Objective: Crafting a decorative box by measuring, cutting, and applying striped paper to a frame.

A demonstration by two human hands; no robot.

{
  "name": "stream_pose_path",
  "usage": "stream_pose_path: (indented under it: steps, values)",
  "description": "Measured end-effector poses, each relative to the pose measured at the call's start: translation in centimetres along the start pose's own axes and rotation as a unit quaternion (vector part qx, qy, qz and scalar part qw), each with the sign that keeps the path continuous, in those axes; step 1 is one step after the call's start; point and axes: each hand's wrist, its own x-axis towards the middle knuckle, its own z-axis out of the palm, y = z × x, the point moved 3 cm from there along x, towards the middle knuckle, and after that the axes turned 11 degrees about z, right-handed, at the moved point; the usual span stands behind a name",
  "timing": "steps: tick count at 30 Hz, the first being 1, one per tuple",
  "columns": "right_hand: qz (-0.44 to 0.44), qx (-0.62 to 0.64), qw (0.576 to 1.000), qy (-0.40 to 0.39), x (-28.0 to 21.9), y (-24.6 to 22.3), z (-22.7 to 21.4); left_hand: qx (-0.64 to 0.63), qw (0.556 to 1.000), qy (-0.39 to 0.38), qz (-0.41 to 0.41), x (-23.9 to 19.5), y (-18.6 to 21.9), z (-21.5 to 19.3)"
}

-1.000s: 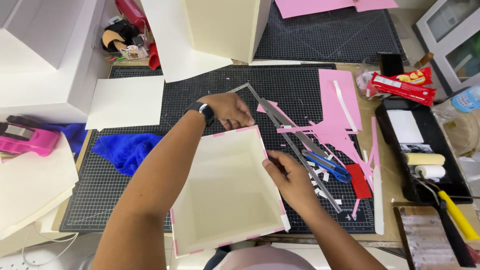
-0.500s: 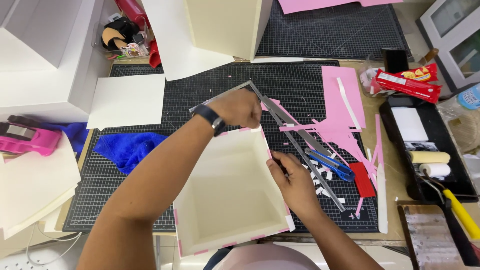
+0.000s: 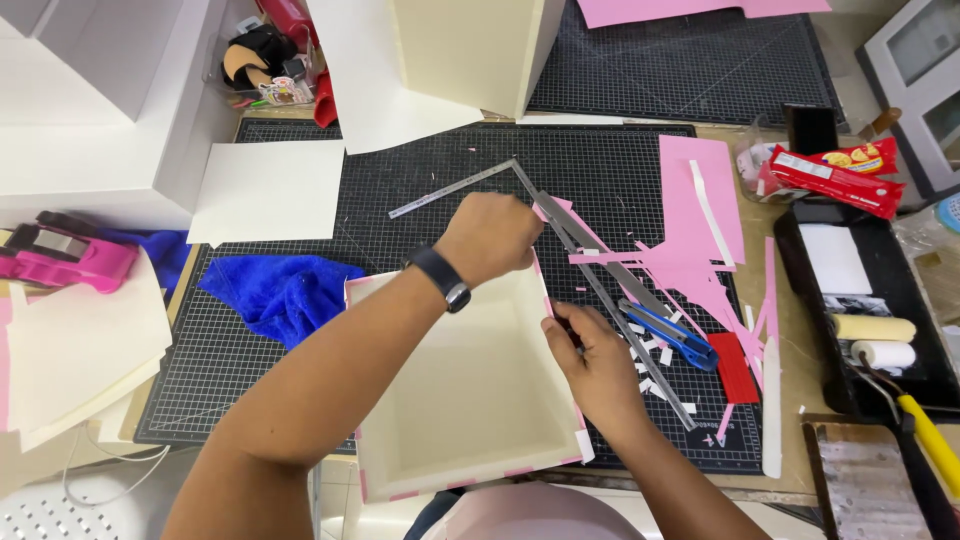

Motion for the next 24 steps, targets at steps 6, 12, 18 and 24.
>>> stream_pose_path:
  steps: [6, 12, 18, 24]
  values:
    - [0.0, -0.004, 1.0, -0.01, 0.0, 0.0, -0.1, -0.003, 0.998, 0.064, -0.01, -1.6, 0.9, -0.1]
    - [-0.014, -0.005, 1.0, -0.002, 0.3, 0.0, 0.0, -0.081, 0.991, 0.049, -0.091, -1.1, -0.5, 0.7]
    - [-0.011, -0.013, 1.0, 0.001, 0.0, -0.3, 0.0, -0.1, 0.987, 0.036, -0.121, -2.0, 0.4, 0.0]
    - [0.032, -0.041, 0.997, -0.053, 0.8, -1.5, -1.8, -0.1, 0.989, -0.02, -0.109, -6.2, 2.2, -5.2]
